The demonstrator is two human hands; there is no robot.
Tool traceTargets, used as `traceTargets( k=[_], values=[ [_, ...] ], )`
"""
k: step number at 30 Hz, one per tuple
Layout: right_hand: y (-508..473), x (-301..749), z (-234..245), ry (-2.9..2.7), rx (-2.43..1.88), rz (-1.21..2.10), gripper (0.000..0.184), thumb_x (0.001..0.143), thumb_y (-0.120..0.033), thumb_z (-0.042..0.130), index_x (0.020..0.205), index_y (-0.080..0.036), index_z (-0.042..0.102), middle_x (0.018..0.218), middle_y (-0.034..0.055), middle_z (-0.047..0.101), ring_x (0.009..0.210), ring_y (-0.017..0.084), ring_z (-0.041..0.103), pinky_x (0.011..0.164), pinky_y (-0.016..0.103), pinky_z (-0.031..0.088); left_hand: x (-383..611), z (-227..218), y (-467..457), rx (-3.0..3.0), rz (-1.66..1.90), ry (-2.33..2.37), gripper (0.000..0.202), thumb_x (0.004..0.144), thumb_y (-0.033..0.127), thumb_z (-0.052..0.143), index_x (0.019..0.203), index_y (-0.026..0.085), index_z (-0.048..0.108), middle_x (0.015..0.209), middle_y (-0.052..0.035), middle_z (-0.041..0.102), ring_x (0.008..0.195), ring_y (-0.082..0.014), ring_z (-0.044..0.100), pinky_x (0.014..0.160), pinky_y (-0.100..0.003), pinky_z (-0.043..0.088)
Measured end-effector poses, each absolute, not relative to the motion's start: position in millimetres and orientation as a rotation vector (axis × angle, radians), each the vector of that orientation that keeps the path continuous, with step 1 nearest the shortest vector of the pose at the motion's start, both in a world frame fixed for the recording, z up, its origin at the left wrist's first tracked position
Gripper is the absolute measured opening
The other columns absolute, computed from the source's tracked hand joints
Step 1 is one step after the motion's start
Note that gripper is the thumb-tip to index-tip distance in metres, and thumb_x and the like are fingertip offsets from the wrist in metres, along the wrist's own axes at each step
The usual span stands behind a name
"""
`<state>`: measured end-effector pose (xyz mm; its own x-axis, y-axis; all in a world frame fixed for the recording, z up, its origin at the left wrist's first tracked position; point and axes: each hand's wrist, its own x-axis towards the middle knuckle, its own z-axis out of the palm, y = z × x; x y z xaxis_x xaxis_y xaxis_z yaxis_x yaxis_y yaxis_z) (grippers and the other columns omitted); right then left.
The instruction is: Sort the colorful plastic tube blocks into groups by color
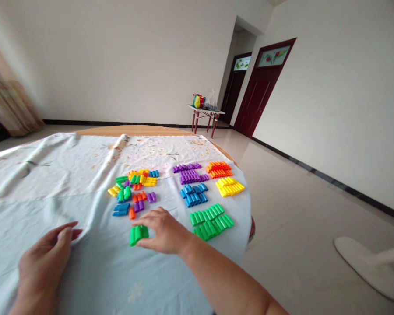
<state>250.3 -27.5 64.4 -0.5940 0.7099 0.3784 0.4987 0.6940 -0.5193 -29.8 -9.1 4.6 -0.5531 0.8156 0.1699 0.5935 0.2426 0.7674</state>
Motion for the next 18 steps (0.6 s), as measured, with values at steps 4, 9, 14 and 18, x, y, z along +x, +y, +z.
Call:
traceTargets(
  k=[4,9,14,18],
  values=[
    [-32,289,85,-2.231,-0.987,0.562,0.043,0.074,-0.019,0.072,0.115,-0.022,0.061,0.111,0.0047,0.065,0.108,0.017,0.057,0.098,0.032,0.040,-16,29,-16,1.211,1.175,2.147,0.044,0.072,0.043,0.046,0.102,0.019,0.066,0.084,-0.0055,0.072,0.087,-0.0242,0.064,0.083,-0.035,0.047],
    [-35,333,89,-2.133,-1.158,0.611,0.044,0.075,-0.015,0.065,0.118,-0.024,0.060,0.115,0.0054,0.061,0.112,0.019,0.054,0.099,0.036,0.042,-20,26,-15,1.209,1.196,2.109,0.043,0.072,0.043,0.047,0.100,0.018,0.067,0.081,-0.0056,0.073,0.078,-0.0224,0.065,0.077,-0.032,0.049],
    [-35,360,83,-2.052,-1.315,0.640,0.048,0.074,-0.014,0.062,0.121,-0.024,0.059,0.120,0.0066,0.057,0.111,0.020,0.053,0.093,0.035,0.047,-24,20,-15,1.231,1.212,2.099,0.044,0.073,0.047,0.047,0.100,0.019,0.066,0.080,-0.0054,0.072,0.080,-0.0234,0.065,0.080,-0.034,0.048],
    [-31,373,81,-2.069,-1.346,0.628,0.048,0.074,-0.016,0.062,0.121,-0.024,0.058,0.120,0.0067,0.056,0.109,0.021,0.054,0.093,0.036,0.046,-23,21,-15,1.233,1.212,2.108,0.043,0.072,0.047,0.045,0.098,0.020,0.067,0.078,-0.0048,0.072,0.079,-0.0231,0.065,0.078,-0.033,0.048]
  ],
)
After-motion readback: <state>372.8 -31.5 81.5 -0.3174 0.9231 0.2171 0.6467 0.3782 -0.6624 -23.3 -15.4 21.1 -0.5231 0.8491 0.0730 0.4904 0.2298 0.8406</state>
